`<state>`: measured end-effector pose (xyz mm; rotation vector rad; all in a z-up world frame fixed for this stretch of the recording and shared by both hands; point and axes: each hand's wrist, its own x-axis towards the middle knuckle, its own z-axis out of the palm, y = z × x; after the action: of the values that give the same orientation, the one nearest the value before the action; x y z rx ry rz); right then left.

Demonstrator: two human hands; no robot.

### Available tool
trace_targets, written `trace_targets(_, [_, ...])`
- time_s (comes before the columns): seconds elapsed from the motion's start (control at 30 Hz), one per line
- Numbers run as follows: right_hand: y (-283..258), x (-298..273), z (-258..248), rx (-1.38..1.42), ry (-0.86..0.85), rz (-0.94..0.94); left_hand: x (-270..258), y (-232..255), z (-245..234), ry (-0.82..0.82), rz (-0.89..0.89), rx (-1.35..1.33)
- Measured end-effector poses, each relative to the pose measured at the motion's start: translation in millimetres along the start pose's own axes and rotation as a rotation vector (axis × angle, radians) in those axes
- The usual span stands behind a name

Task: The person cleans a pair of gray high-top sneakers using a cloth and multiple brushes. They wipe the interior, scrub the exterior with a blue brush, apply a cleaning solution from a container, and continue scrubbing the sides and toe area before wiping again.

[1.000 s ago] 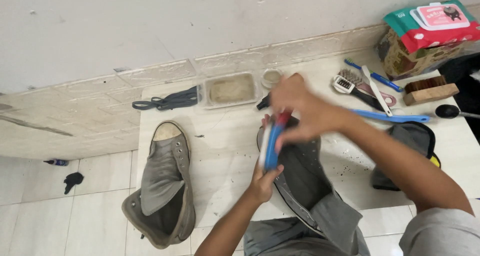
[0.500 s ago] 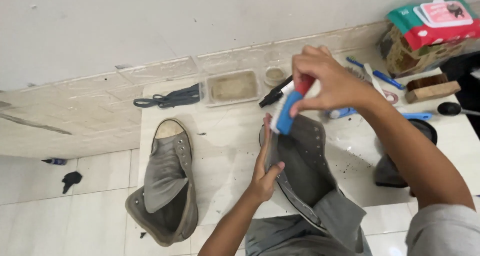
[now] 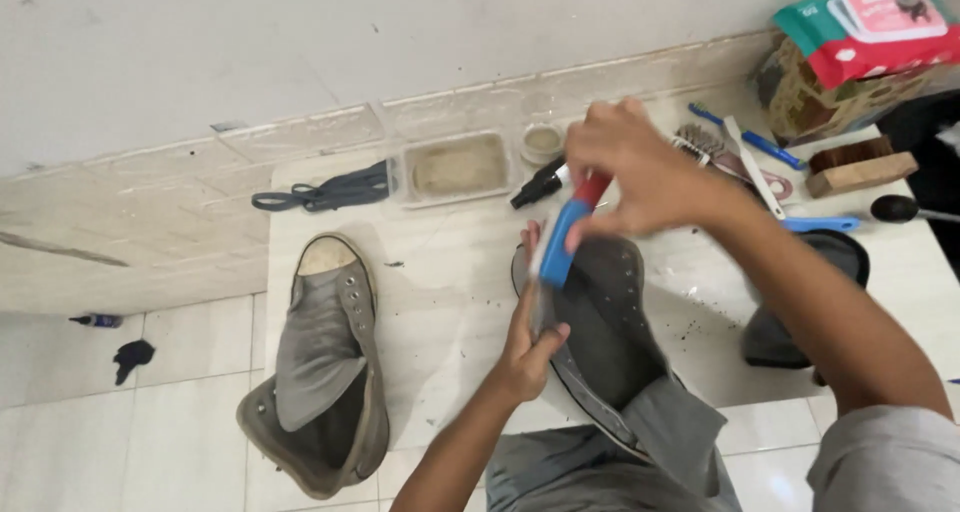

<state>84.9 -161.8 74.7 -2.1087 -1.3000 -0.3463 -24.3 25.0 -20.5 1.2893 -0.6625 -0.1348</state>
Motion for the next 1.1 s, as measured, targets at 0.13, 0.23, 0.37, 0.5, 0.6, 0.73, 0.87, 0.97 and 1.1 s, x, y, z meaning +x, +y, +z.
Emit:
trace_targets(0.13, [-33,-7,17,-0.009,-0.073,0.019,-8,-22,-2,-0.041,0.107,0.003])
trace_targets(0.23, [33,-26,-8,-0.221,-0.034,0.163,1,-2,-2,-0.027,0.034,0.066])
trace_targets(0.37, [-22,7,4,0.019,-0.025,-0.059,0,-3,1,-0.027,-0.006,0.018])
trace_targets(0.5, [16,-14,-4,-0.057,-0.039,0.077,-6,0,0,-0.012,0.02,0.062])
trace_targets(0.6, [-9,-5,-3,-0.139,-0.109,0.112,-3,-1,2,-0.001,0.086,0.097])
trace_targets(0.73, [4,-5,5,-0.002,-0.073,0.032,-1,0,2,-0.003,0.065,0.085])
trace_targets(0.87, [15,-14,-14,-0.287,-0.022,0.147,-6,-11,0,-0.014,0.075,0.12])
trace_targets(0.97, [-17,-2,1,-0.06,-0.199,-0.032,-30,-55,-6,-0.012,0.179,0.041])
trace_targets(1.1, [22,-11,-12,-0.131,-0.038,0.084,-33,-47,-8,0.023,-0.06,0.075])
